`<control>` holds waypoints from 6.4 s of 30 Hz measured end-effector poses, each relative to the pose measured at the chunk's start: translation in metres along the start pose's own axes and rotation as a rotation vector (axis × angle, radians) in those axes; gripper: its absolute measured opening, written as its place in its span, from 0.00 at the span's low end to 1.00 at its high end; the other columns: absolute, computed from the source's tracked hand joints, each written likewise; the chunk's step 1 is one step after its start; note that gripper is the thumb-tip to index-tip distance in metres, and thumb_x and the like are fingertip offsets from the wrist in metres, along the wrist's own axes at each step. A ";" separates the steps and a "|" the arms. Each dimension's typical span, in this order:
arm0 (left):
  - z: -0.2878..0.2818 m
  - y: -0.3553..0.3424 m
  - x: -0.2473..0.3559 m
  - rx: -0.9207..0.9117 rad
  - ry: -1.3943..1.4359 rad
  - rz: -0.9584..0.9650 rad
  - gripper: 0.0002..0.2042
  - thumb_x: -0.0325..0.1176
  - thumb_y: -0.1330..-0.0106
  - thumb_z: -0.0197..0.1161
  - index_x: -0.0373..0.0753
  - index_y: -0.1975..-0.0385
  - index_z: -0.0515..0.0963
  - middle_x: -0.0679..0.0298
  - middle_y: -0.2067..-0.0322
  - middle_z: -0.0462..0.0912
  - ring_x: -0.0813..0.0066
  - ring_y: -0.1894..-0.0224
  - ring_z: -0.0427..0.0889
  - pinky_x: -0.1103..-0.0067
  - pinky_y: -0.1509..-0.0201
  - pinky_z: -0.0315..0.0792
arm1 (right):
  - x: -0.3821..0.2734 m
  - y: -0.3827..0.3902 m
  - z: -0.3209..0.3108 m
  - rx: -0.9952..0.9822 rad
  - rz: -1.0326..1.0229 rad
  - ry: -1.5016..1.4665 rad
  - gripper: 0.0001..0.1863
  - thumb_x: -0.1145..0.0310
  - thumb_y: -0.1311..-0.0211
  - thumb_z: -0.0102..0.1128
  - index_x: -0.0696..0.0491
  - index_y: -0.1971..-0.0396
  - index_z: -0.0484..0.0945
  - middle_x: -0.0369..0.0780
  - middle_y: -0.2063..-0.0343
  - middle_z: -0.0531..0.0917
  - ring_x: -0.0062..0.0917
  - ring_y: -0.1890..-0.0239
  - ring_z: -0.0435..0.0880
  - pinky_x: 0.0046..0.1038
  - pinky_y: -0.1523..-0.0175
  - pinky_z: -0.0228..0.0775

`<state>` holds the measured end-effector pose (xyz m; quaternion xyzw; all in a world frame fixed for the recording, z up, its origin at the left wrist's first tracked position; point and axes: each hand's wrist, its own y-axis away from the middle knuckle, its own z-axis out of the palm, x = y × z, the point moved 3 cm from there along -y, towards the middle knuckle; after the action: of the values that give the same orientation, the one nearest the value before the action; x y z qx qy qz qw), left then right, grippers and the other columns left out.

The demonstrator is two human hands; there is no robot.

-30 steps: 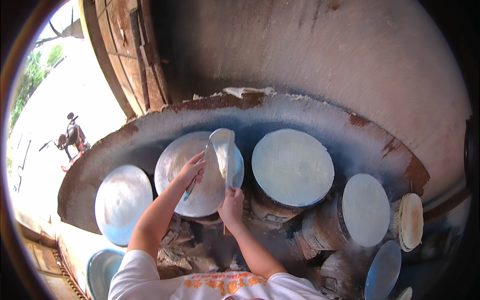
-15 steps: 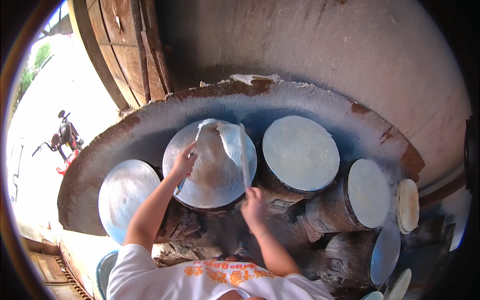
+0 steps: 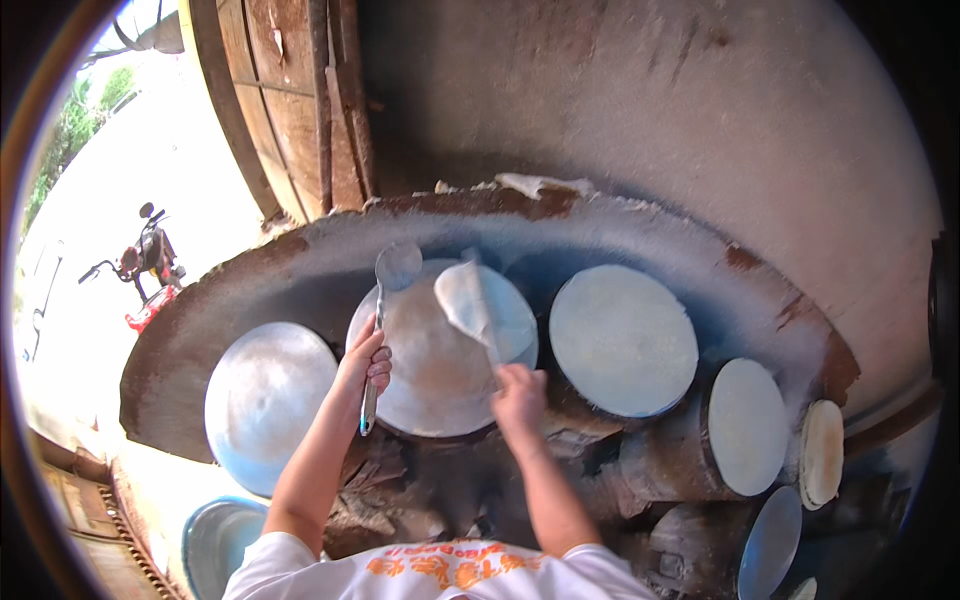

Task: The person spreads white batter onto a series of hot circular plates using a ladle and a stick. They then peel the thin wrappers off the plates and stack them.

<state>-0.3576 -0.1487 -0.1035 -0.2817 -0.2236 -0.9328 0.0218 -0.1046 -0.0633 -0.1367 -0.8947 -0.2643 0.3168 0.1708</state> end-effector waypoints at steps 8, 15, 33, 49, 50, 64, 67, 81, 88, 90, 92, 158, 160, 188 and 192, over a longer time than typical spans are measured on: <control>0.009 0.071 0.003 0.094 -0.142 0.278 0.26 0.31 0.30 0.50 0.60 0.33 0.55 0.74 0.84 0.56 0.87 0.89 0.54 0.87 0.88 0.53 | -0.024 -0.018 0.043 -0.121 -0.072 -0.066 0.20 0.78 0.61 0.57 0.55 0.61 0.81 0.40 0.64 0.80 0.39 0.58 0.75 0.35 0.49 0.69; 0.021 0.098 -0.014 0.199 -0.198 0.372 0.31 0.28 0.33 0.56 0.57 0.33 0.54 0.73 0.86 0.58 0.85 0.89 0.58 0.86 0.88 0.54 | 0.047 -0.030 -0.003 -0.076 -0.059 0.087 0.18 0.78 0.61 0.56 0.53 0.64 0.82 0.38 0.63 0.81 0.37 0.59 0.75 0.34 0.53 0.70; 0.074 0.114 -0.084 0.592 -0.133 0.539 0.31 0.28 0.34 0.56 0.58 0.32 0.53 0.73 0.86 0.57 0.85 0.90 0.56 0.85 0.88 0.53 | 0.021 -0.080 0.027 -0.503 -0.565 -0.417 0.17 0.78 0.59 0.56 0.53 0.64 0.81 0.39 0.63 0.81 0.39 0.58 0.74 0.34 0.54 0.72; 0.082 0.125 -0.081 0.708 -0.244 0.615 0.33 0.27 0.36 0.57 0.58 0.33 0.54 0.73 0.86 0.62 0.85 0.91 0.57 0.85 0.89 0.53 | 0.043 -0.132 0.036 -0.663 -0.711 -0.609 0.14 0.77 0.62 0.57 0.52 0.70 0.82 0.38 0.67 0.83 0.36 0.62 0.77 0.30 0.54 0.68; 0.086 0.121 -0.080 0.717 -0.248 0.597 0.33 0.27 0.36 0.57 0.57 0.33 0.54 0.73 0.86 0.62 0.85 0.91 0.57 0.85 0.89 0.54 | 0.050 -0.146 0.047 -0.646 -0.725 -0.594 0.14 0.77 0.62 0.57 0.52 0.70 0.82 0.38 0.67 0.83 0.36 0.62 0.77 0.30 0.54 0.68; 0.070 0.116 -0.079 0.705 -0.282 0.552 0.33 0.29 0.35 0.58 0.54 0.32 0.51 0.72 0.87 0.61 0.83 0.90 0.58 0.83 0.87 0.54 | 0.033 -0.161 0.070 -0.658 -0.784 -0.617 0.17 0.79 0.63 0.57 0.50 0.68 0.82 0.39 0.66 0.83 0.37 0.63 0.77 0.31 0.53 0.70; 0.067 0.139 -0.088 0.731 -0.294 0.551 0.32 0.27 0.35 0.56 0.54 0.32 0.52 0.72 0.88 0.59 0.83 0.90 0.58 0.82 0.88 0.55 | 0.039 -0.136 0.053 -0.925 -0.815 -0.624 0.18 0.78 0.64 0.58 0.51 0.66 0.83 0.40 0.65 0.83 0.34 0.63 0.79 0.29 0.55 0.72; 0.050 0.185 -0.125 0.753 -0.377 0.264 0.30 0.27 0.35 0.54 0.54 0.33 0.55 0.73 0.87 0.60 0.84 0.90 0.60 0.83 0.88 0.54 | 0.129 -0.141 -0.010 -1.304 -0.273 -0.816 0.16 0.79 0.64 0.57 0.60 0.68 0.82 0.37 0.68 0.83 0.16 0.71 0.77 0.20 0.65 0.68; 0.065 0.189 -0.182 0.650 -0.297 0.138 0.31 0.27 0.35 0.56 0.55 0.33 0.56 0.72 0.87 0.61 0.81 0.90 0.61 0.81 0.88 0.58 | 0.122 -0.110 -0.045 -1.195 -0.447 -0.766 0.20 0.81 0.64 0.55 0.58 0.64 0.81 0.42 0.66 0.82 0.28 0.63 0.81 0.24 0.58 0.71; 0.068 0.185 -0.179 0.676 -0.402 0.086 0.31 0.27 0.35 0.56 0.57 0.33 0.56 0.73 0.87 0.60 0.82 0.89 0.60 0.81 0.87 0.57 | 0.145 -0.104 -0.054 -1.102 -0.255 -0.857 0.19 0.81 0.64 0.54 0.59 0.65 0.81 0.42 0.67 0.81 0.28 0.64 0.81 0.24 0.58 0.71; 0.063 0.169 -0.175 0.674 -0.463 0.130 0.31 0.27 0.35 0.56 0.57 0.33 0.55 0.73 0.86 0.61 0.83 0.88 0.61 0.82 0.86 0.57 | 0.147 -0.093 -0.035 -0.745 -0.211 -0.788 0.18 0.81 0.63 0.53 0.57 0.66 0.80 0.41 0.63 0.81 0.27 0.60 0.80 0.24 0.57 0.69; 0.122 0.144 -0.132 0.173 -0.594 0.326 0.30 0.26 0.33 0.52 0.50 0.32 0.52 0.72 0.85 0.60 0.86 0.89 0.60 0.85 0.88 0.56 | 0.100 0.063 -0.075 -0.161 0.129 -0.104 0.19 0.69 0.41 0.57 0.47 0.47 0.74 0.44 0.70 0.72 0.43 0.68 0.77 0.41 0.63 0.71; 0.132 0.125 -0.124 0.131 -0.621 0.253 0.30 0.26 0.32 0.52 0.50 0.32 0.52 0.72 0.85 0.60 0.86 0.89 0.59 0.84 0.87 0.55 | 0.112 0.077 -0.078 -0.125 0.185 -0.060 0.20 0.70 0.41 0.58 0.46 0.47 0.74 0.46 0.70 0.72 0.42 0.71 0.76 0.42 0.66 0.70; 0.085 0.037 -0.126 0.083 0.515 -0.182 0.14 0.34 0.30 0.51 0.44 0.80 0.62 0.75 0.88 0.58 0.86 0.87 0.58 0.87 0.86 0.56 | 0.083 0.154 -0.060 -0.403 0.733 -0.773 0.16 0.70 0.33 0.49 0.52 0.47 0.72 0.38 0.79 0.76 0.23 0.85 0.76 0.27 0.83 0.65; 0.082 0.044 -0.194 0.348 0.547 0.098 0.07 0.28 0.32 0.50 0.45 0.73 0.63 0.75 0.86 0.57 0.85 0.87 0.57 0.86 0.87 0.59 | 0.030 0.161 -0.022 -0.498 0.790 -0.945 0.18 0.69 0.33 0.47 0.54 0.45 0.71 0.36 0.79 0.76 0.16 0.92 0.69 0.20 0.87 0.61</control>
<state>-0.1450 -0.1693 -0.1288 -0.0233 -0.3519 -0.9195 0.1736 -0.0117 -0.1783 -0.2108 -0.7019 -0.0281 0.6433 -0.3046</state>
